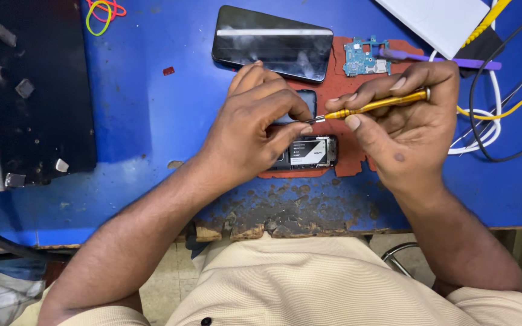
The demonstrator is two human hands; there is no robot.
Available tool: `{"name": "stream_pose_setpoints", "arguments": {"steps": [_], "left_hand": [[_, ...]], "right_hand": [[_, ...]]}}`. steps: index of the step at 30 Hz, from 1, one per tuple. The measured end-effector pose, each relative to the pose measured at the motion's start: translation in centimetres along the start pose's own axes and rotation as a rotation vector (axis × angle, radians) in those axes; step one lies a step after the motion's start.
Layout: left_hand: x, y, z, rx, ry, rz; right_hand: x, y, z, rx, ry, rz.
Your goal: The person disassembles a feature phone, removes the battery, and uses a screwdriver to adjust internal components. They reassemble the phone, test the keypad, and then begin disassembling a smartphone, removing the back cover and battery.
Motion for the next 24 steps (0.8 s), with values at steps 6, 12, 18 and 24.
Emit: {"name": "stream_pose_setpoints", "arguments": {"steps": [6, 12, 18, 24], "left_hand": [[0.0, 0.1, 0.0, 0.019, -0.103, -0.007], [0.0, 0.2, 0.1, 0.001, -0.127, -0.021], [-0.1, 0.1, 0.1, 0.001, -0.154, -0.019], [0.0, 0.1, 0.2, -0.009, -0.169, -0.007]], "right_hand": [[-0.5, 0.5, 0.8, -0.072, 0.150, -0.100], [-1.0, 0.7, 1.3, -0.104, 0.324, -0.162], [-2.0, 0.8, 1.7, -0.161, 0.652, -0.272], [-1.7, 0.4, 1.5, -0.153, 0.463, -0.213]]}}
Point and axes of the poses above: each hand's wrist, its own y-axis away from the middle knuckle, its own z-axis out of the palm, x = y × z, the point moved 4 cm from there along -y, towards the middle knuckle, and after that the axes turned 6 degrees about -y, right-handed, at the moved point
